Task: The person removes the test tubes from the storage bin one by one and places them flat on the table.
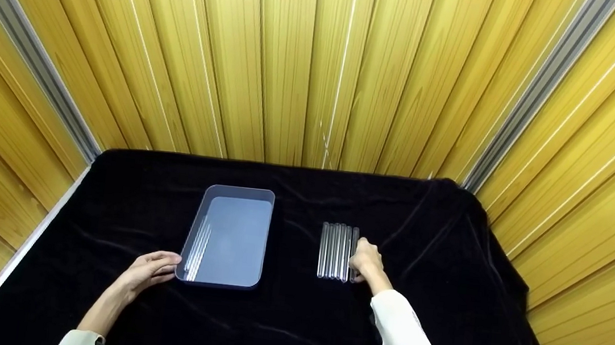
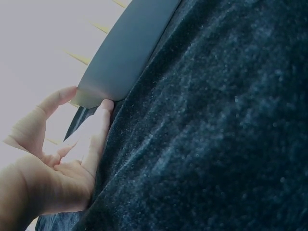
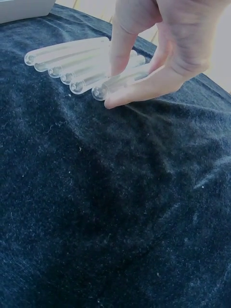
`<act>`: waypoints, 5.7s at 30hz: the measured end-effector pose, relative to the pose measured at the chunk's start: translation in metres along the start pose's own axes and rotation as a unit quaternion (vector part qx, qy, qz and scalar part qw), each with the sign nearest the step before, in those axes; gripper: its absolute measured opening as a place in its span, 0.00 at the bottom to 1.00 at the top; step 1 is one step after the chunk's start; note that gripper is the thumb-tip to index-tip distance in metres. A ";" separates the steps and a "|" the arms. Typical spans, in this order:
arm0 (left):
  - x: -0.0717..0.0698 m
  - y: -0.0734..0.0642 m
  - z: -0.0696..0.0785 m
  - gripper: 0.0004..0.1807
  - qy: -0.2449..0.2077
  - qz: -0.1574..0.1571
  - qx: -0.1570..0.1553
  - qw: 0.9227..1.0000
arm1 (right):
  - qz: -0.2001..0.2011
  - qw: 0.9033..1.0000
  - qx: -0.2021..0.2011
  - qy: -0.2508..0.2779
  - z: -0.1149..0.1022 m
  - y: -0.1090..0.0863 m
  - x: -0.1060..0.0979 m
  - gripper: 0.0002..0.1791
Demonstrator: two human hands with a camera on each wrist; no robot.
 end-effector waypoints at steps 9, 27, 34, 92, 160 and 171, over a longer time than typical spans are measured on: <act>-0.001 0.000 0.000 0.16 -0.006 0.002 0.000 1.000 | 0.003 1.000 -0.020 -0.014 0.002 -0.002 0.000 0.36; -0.001 -0.001 0.000 0.20 -0.003 0.003 0.006 1.000 | 0.016 0.998 -0.049 -0.045 -0.009 0.002 -0.005 0.31; -0.002 -0.003 0.001 0.20 -0.002 0.003 0.006 1.000 | 0.034 0.992 -0.098 -0.078 -0.042 -0.005 0.000 0.24; -0.004 -0.005 0.001 0.18 -0.012 0.001 0.006 1.000 | -0.044 0.982 -0.182 -0.020 -0.209 -0.093 0.217 0.34; -0.001 -0.002 0.000 0.18 -0.009 0.009 0.008 1.000 | -0.092 0.982 -0.160 0.039 -0.195 -0.068 0.169 0.30; -0.001 -0.003 -0.002 0.19 -0.015 -0.002 0.009 1.000 | -0.088 0.982 -0.162 0.025 -0.189 -0.069 0.139 0.40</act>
Point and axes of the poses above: each hand's wrist, its own y-axis towards the middle knuckle, its own x-axis out of the palm, z = x × y, the point moved 2 cm from there along y, towards the middle knuckle, and after that the axes turned 13 degrees about z, right-handed, at the moved point
